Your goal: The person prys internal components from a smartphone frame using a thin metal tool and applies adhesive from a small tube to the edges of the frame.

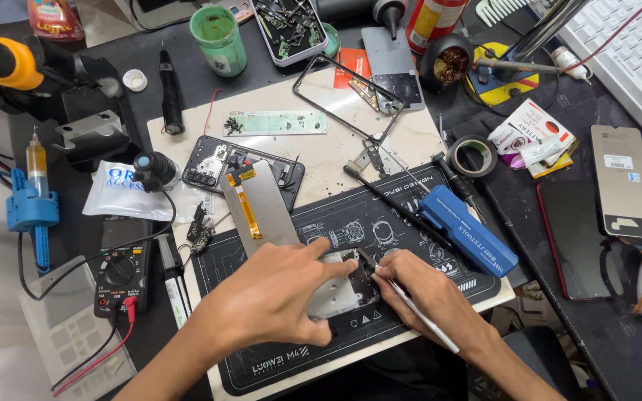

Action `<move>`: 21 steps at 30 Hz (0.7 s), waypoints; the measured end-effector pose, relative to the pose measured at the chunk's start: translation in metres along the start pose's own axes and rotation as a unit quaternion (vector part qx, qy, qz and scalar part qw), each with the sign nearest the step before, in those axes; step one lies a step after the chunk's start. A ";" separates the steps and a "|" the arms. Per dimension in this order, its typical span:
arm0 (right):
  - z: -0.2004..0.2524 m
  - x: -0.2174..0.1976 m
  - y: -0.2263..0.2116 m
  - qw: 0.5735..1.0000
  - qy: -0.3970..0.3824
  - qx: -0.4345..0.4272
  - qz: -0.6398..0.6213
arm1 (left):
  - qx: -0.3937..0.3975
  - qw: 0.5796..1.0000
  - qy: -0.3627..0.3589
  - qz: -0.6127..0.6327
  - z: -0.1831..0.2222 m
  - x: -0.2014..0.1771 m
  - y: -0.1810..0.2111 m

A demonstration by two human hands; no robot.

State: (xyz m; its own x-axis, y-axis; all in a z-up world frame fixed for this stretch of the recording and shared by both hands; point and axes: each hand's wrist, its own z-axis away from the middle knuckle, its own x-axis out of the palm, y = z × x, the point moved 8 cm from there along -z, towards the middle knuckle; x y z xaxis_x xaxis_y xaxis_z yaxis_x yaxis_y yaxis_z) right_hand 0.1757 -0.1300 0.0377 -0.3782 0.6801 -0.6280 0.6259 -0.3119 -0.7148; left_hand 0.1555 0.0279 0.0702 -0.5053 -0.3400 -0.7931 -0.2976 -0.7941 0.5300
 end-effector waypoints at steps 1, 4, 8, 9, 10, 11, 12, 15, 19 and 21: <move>-0.001 0.000 0.001 1.000 -0.002 0.001 0.002 | -0.005 1.000 -0.009 0.002 -0.001 -0.001 -0.002; -0.002 0.000 0.002 1.000 -0.007 0.005 0.007 | -0.011 1.000 -0.024 0.004 -0.002 -0.002 -0.005; -0.004 -0.001 0.003 1.000 -0.010 0.001 0.005 | 0.000 1.000 -0.012 0.008 -0.003 -0.003 -0.005; -0.004 -0.001 0.002 1.000 -0.010 -0.002 0.003 | 0.002 1.000 -0.009 0.009 -0.002 -0.003 -0.005; -0.005 -0.002 0.003 1.000 -0.014 -0.002 -0.004 | 0.002 1.000 -0.009 0.011 -0.003 -0.003 -0.006; -0.005 -0.002 0.003 1.000 -0.017 -0.001 -0.012 | 0.003 1.000 -0.009 0.013 -0.003 -0.004 -0.007; -0.005 -0.002 0.003 1.000 -0.020 0.001 -0.020 | 0.004 1.000 -0.011 0.016 -0.004 -0.004 -0.007; -0.006 -0.001 0.009 0.998 -0.038 0.040 -0.025 | -0.010 0.999 -0.031 0.027 -0.004 -0.004 -0.009; -0.005 -0.003 0.010 0.998 -0.023 0.051 -0.037 | -0.028 0.999 -0.036 0.015 -0.004 -0.002 -0.006; -0.004 -0.002 0.010 0.997 -0.016 0.061 -0.036 | -0.004 1.000 0.004 -0.004 0.001 -0.004 0.003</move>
State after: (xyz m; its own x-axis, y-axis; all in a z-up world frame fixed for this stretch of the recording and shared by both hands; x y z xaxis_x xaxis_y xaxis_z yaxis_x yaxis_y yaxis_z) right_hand 0.1858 -0.1317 0.0329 -0.4420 0.6820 -0.5826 0.5105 -0.3429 -0.7886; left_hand 0.1559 0.0273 0.0748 -0.4969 -0.3374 -0.7995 -0.2943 -0.8012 0.5210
